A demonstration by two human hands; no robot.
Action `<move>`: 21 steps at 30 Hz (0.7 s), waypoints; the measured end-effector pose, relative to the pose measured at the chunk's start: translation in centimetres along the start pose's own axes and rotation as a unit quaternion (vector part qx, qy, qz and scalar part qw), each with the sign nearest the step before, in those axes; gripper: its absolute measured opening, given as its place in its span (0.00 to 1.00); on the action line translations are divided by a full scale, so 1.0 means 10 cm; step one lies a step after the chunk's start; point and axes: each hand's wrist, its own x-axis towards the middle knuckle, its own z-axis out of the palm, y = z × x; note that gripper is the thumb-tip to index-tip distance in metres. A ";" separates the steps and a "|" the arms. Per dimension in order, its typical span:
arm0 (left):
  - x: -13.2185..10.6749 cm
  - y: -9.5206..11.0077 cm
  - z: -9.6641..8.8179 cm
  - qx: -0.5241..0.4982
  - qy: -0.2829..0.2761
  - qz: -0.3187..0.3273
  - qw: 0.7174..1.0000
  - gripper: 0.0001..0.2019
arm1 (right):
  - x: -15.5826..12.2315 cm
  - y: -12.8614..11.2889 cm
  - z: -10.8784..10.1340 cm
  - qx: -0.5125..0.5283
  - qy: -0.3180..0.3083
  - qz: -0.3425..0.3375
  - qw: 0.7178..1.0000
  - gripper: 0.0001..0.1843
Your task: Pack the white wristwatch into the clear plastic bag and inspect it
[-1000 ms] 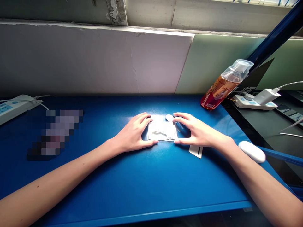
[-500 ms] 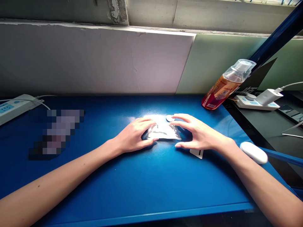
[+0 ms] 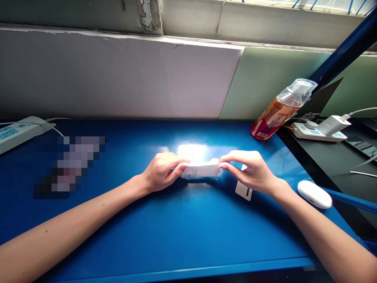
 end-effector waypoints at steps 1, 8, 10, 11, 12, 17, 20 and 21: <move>0.00 0.01 0.00 0.010 0.010 -0.014 1.000 0.14 | 0.00 0.01 0.00 0.009 -0.002 0.028 1.000 0.05; 0.09 0.07 -0.01 0.035 -0.044 -0.034 0.998 0.24 | -0.02 0.18 0.07 -0.046 -0.017 0.115 0.992 0.06; 0.11 0.07 -0.02 0.041 -0.071 -0.042 0.996 0.30 | -0.03 0.21 0.09 -0.093 -0.020 0.104 0.990 0.07; 0.11 0.07 -0.02 0.042 -0.081 -0.045 0.995 0.31 | -0.04 0.22 0.10 -0.116 -0.022 0.096 0.988 0.08; 0.11 0.07 -0.02 0.043 -0.090 -0.049 0.994 0.32 | -0.04 0.23 0.10 -0.136 -0.026 0.087 0.987 0.09; 0.12 0.05 -0.02 0.029 -0.141 -0.083 0.986 0.32 | -0.04 0.22 0.08 -0.152 -0.041 0.046 0.986 0.10; 0.14 0.05 -0.02 0.024 -0.151 -0.085 0.985 0.32 | -0.04 0.20 0.05 -0.132 -0.092 0.019 0.987 0.18; 0.14 0.05 -0.02 0.023 -0.149 -0.083 0.985 0.31 | -0.04 0.19 0.04 -0.126 -0.114 0.010 0.985 0.23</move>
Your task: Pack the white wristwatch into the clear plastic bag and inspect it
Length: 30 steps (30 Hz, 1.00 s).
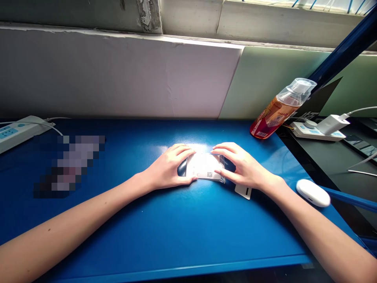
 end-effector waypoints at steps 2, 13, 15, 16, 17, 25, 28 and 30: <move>0.00 0.00 0.00 -0.003 0.005 0.002 1.000 0.30 | 0.00 0.00 -0.01 0.006 -0.032 -0.013 0.999 0.31; 0.00 -0.02 0.02 0.027 0.014 0.005 1.000 0.35 | 0.01 0.02 0.00 0.046 -0.057 0.025 0.997 0.35; 0.00 -0.02 0.03 0.027 0.009 -0.003 1.000 0.34 | 0.01 0.02 0.01 0.051 -0.058 0.028 0.997 0.34; 0.00 -0.02 0.03 0.026 0.008 -0.006 1.000 0.34 | 0.01 0.02 0.01 0.053 -0.059 0.030 0.996 0.34; 0.00 -0.01 0.03 0.025 0.006 -0.009 1.000 0.34 | 0.01 0.02 0.01 0.054 -0.060 0.031 0.996 0.35; 0.00 -0.01 0.03 0.032 0.009 -0.011 0.999 0.34 | 0.01 0.03 0.01 0.051 -0.069 0.034 0.996 0.35; 0.00 -0.01 0.03 0.035 0.013 -0.016 0.999 0.34 | 0.01 0.02 0.00 0.049 -0.072 0.036 0.996 0.35; 0.00 -0.01 0.03 0.032 0.014 -0.021 0.999 0.35 | 0.01 0.02 -0.02 0.044 -0.075 0.039 0.995 0.36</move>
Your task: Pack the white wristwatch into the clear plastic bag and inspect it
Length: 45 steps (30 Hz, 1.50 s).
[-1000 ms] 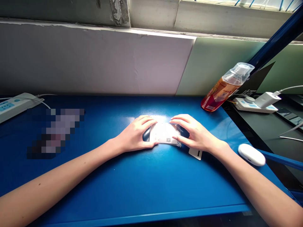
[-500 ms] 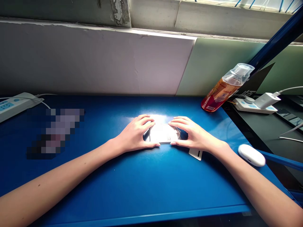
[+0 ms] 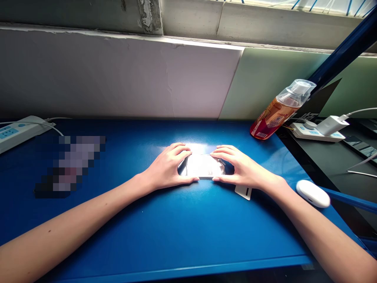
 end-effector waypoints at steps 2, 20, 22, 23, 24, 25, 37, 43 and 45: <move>0.00 0.00 0.00 -0.005 0.001 -0.002 1.000 0.35 | 0.00 -0.01 -0.03 -0.007 -0.007 0.003 1.000 0.37; -0.01 -0.01 -0.01 -0.010 0.025 0.001 1.000 0.36 | -0.03 0.06 -0.09 -0.040 0.002 0.012 0.999 0.39; -0.01 -0.01 0.00 -0.013 0.023 0.001 1.000 0.36 | -0.03 0.06 -0.08 -0.039 0.004 0.014 0.999 0.39; -0.01 -0.01 0.00 -0.014 0.022 0.001 1.000 0.36 | -0.03 0.07 -0.08 -0.039 0.004 0.015 0.999 0.39; -0.01 -0.01 0.00 -0.013 0.021 0.001 1.000 0.36 | -0.03 0.07 -0.08 -0.039 0.003 0.016 0.999 0.39; -0.01 -0.01 0.00 -0.012 0.021 -0.001 1.000 0.36 | -0.03 0.08 -0.07 -0.040 0.003 0.016 0.999 0.39; -0.02 0.00 0.01 0.008 0.008 -0.013 1.000 0.39 | -0.05 0.10 -0.09 -0.054 0.002 0.035 0.998 0.40; -0.01 0.00 0.00 0.009 0.010 -0.013 1.000 0.37 | -0.06 0.10 -0.07 -0.055 -0.003 0.037 0.998 0.40; -0.01 0.01 0.00 0.010 0.009 -0.013 1.000 0.38 | -0.06 0.11 -0.07 -0.054 -0.005 0.039 0.998 0.40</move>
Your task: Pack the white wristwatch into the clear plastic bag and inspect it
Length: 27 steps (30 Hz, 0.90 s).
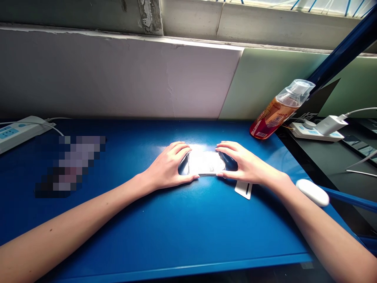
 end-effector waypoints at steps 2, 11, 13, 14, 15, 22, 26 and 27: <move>0.00 0.01 0.00 0.000 -0.001 -0.002 1.000 0.38 | 0.00 0.00 0.00 -0.002 -0.003 0.004 1.000 0.41; 0.00 0.01 0.00 0.004 -0.008 -0.011 1.000 0.38 | 0.02 -0.03 -0.01 0.000 -0.006 0.004 1.000 0.40; 0.00 0.01 -0.01 0.002 -0.010 -0.013 1.000 0.38 | 0.02 -0.03 -0.01 0.000 -0.006 0.005 1.000 0.40; 0.00 0.01 -0.01 0.000 -0.011 -0.014 1.000 0.38 | 0.02 -0.03 -0.01 0.000 -0.005 0.005 1.000 0.40; -0.01 0.01 -0.01 -0.002 -0.012 -0.016 1.000 0.38 | 0.02 -0.02 -0.01 0.001 -0.003 0.004 1.000 0.40; 0.00 0.01 0.01 -0.002 -0.015 -0.022 1.000 0.37 | 0.01 -0.02 0.00 0.009 -0.001 0.002 1.000 0.40; 0.01 0.02 0.00 -0.001 -0.015 -0.026 1.000 0.36 | 0.00 -0.02 -0.02 0.009 -0.018 0.009 1.000 0.40; 0.01 0.02 -0.01 -0.002 -0.016 -0.027 1.000 0.35 | 0.00 -0.02 -0.02 0.008 -0.021 0.012 1.000 0.40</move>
